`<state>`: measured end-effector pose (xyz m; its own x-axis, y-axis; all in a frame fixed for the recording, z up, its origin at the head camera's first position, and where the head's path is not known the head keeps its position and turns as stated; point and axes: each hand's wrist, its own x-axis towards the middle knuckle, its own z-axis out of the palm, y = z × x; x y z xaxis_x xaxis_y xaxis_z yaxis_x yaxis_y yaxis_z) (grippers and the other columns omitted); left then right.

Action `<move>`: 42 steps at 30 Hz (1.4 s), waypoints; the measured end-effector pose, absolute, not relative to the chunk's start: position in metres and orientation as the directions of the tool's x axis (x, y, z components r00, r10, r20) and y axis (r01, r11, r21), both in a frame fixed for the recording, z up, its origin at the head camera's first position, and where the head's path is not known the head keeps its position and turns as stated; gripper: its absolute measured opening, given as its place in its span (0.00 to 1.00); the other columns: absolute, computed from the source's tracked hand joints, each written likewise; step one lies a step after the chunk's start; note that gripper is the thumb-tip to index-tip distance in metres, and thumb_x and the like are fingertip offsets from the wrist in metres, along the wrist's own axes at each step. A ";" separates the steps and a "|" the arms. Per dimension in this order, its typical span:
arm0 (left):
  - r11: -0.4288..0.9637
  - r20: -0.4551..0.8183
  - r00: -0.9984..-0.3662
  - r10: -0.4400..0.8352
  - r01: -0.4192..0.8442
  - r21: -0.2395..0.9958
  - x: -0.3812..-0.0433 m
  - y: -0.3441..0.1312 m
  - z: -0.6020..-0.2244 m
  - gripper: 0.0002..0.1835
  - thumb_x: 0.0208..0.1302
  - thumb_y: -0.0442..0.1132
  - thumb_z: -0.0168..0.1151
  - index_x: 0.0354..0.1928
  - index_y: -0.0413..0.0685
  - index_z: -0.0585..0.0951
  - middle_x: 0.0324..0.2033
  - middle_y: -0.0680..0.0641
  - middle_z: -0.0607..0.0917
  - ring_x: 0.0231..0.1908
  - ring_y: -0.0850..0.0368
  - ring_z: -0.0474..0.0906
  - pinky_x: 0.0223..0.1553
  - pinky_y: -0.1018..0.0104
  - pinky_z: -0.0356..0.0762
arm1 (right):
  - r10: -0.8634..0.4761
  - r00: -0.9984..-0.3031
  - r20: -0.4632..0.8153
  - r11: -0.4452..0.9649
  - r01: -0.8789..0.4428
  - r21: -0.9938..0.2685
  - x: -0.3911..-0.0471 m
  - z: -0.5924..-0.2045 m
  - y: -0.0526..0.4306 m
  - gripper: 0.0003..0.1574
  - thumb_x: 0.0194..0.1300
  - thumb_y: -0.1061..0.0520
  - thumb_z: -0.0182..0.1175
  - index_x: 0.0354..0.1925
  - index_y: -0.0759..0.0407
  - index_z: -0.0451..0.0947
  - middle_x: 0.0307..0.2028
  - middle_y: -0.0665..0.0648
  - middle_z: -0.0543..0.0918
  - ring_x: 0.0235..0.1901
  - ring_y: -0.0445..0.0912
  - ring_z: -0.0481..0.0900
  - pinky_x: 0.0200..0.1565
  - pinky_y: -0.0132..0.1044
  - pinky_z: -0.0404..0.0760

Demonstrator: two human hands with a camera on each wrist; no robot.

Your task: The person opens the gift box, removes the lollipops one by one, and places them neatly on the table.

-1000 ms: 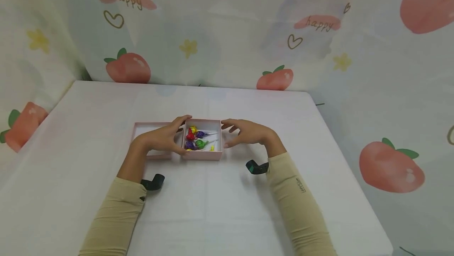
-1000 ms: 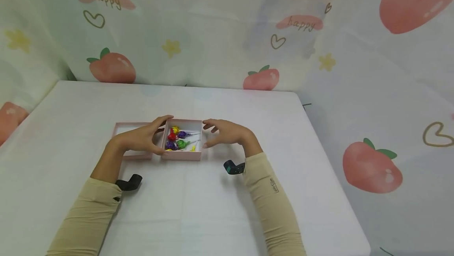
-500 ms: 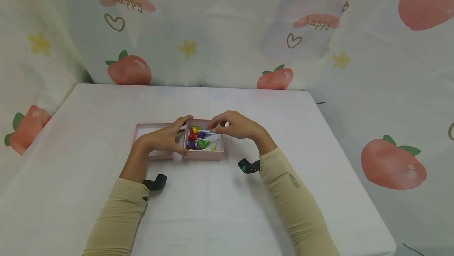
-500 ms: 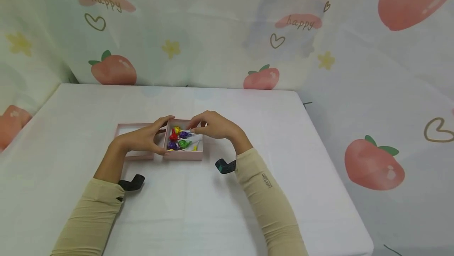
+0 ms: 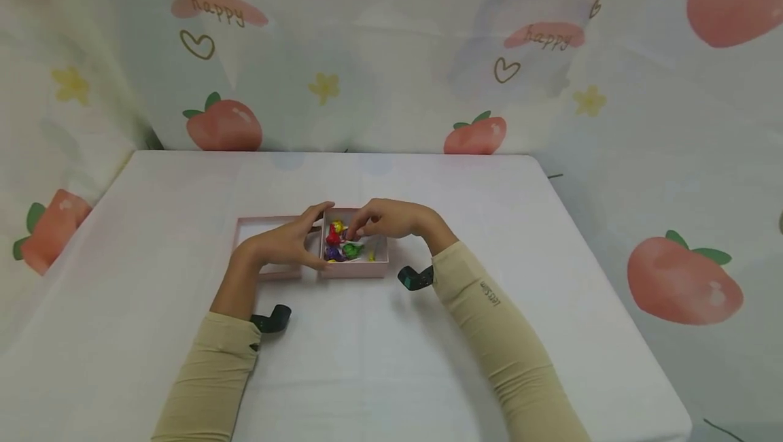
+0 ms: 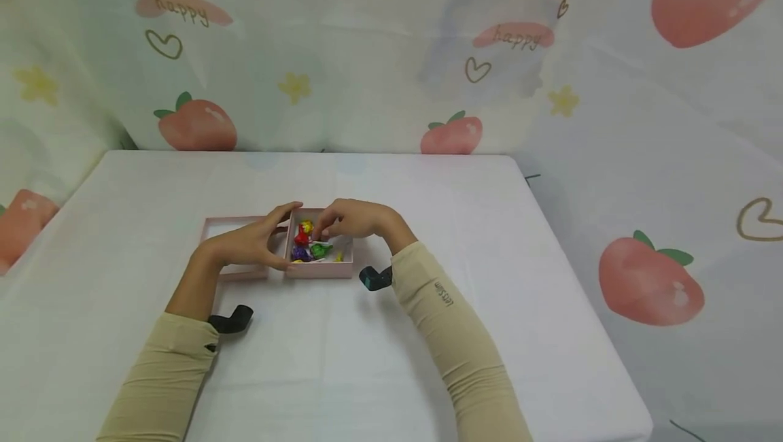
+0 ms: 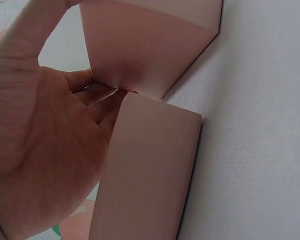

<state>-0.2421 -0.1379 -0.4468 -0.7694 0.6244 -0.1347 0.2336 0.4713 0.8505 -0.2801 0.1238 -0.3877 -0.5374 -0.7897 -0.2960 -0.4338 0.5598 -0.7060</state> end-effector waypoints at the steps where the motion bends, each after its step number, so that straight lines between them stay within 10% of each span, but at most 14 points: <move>1: 0.472 -0.137 -0.769 0.624 0.232 0.851 -0.242 -0.138 -0.447 0.68 0.51 0.50 0.84 0.83 0.52 0.44 0.79 0.44 0.50 0.78 0.40 0.49 0.73 0.40 0.50 | -0.783 -0.542 -0.305 0.575 -0.445 -0.686 -0.279 -0.388 0.122 0.14 0.78 0.63 0.56 0.53 0.58 0.88 0.51 0.49 0.85 0.56 0.44 0.78 0.64 0.47 0.70; 13: 0.481 -0.129 -0.773 0.621 0.245 0.842 -0.242 -0.139 -0.446 0.67 0.52 0.49 0.84 0.83 0.52 0.45 0.79 0.45 0.51 0.77 0.40 0.51 0.72 0.41 0.53 | -0.713 -0.623 -0.323 0.685 -0.518 -0.512 -0.271 -0.392 0.104 0.10 0.74 0.59 0.64 0.50 0.51 0.88 0.44 0.45 0.86 0.48 0.43 0.80 0.63 0.75 0.50; 20: 0.482 -0.124 -0.771 0.624 0.255 0.838 -0.244 -0.139 -0.447 0.67 0.51 0.49 0.84 0.83 0.53 0.44 0.80 0.46 0.49 0.77 0.42 0.50 0.72 0.41 0.53 | -0.737 -0.598 -0.314 0.635 -0.456 -0.624 -0.272 -0.402 0.108 0.10 0.75 0.59 0.63 0.52 0.54 0.84 0.42 0.49 0.85 0.43 0.44 0.81 0.60 0.59 0.70; 32: 0.459 -0.117 -0.760 0.640 0.255 0.851 -0.245 -0.140 -0.452 0.67 0.51 0.49 0.84 0.83 0.53 0.45 0.79 0.47 0.49 0.77 0.41 0.52 0.72 0.41 0.54 | -0.735 -0.569 -0.369 0.671 -0.532 -0.516 -0.270 -0.401 0.104 0.18 0.76 0.54 0.62 0.60 0.42 0.86 0.41 0.40 0.85 0.47 0.43 0.76 0.61 0.81 0.42; 42: 0.447 -0.105 -0.758 0.644 0.262 0.855 -0.248 -0.142 -0.454 0.67 0.51 0.46 0.85 0.83 0.53 0.45 0.79 0.46 0.50 0.76 0.40 0.54 0.72 0.42 0.55 | -0.711 -0.624 -0.324 0.697 -0.566 -0.441 -0.267 -0.403 0.101 0.20 0.77 0.58 0.59 0.63 0.47 0.79 0.44 0.48 0.80 0.43 0.45 0.76 0.53 0.63 0.62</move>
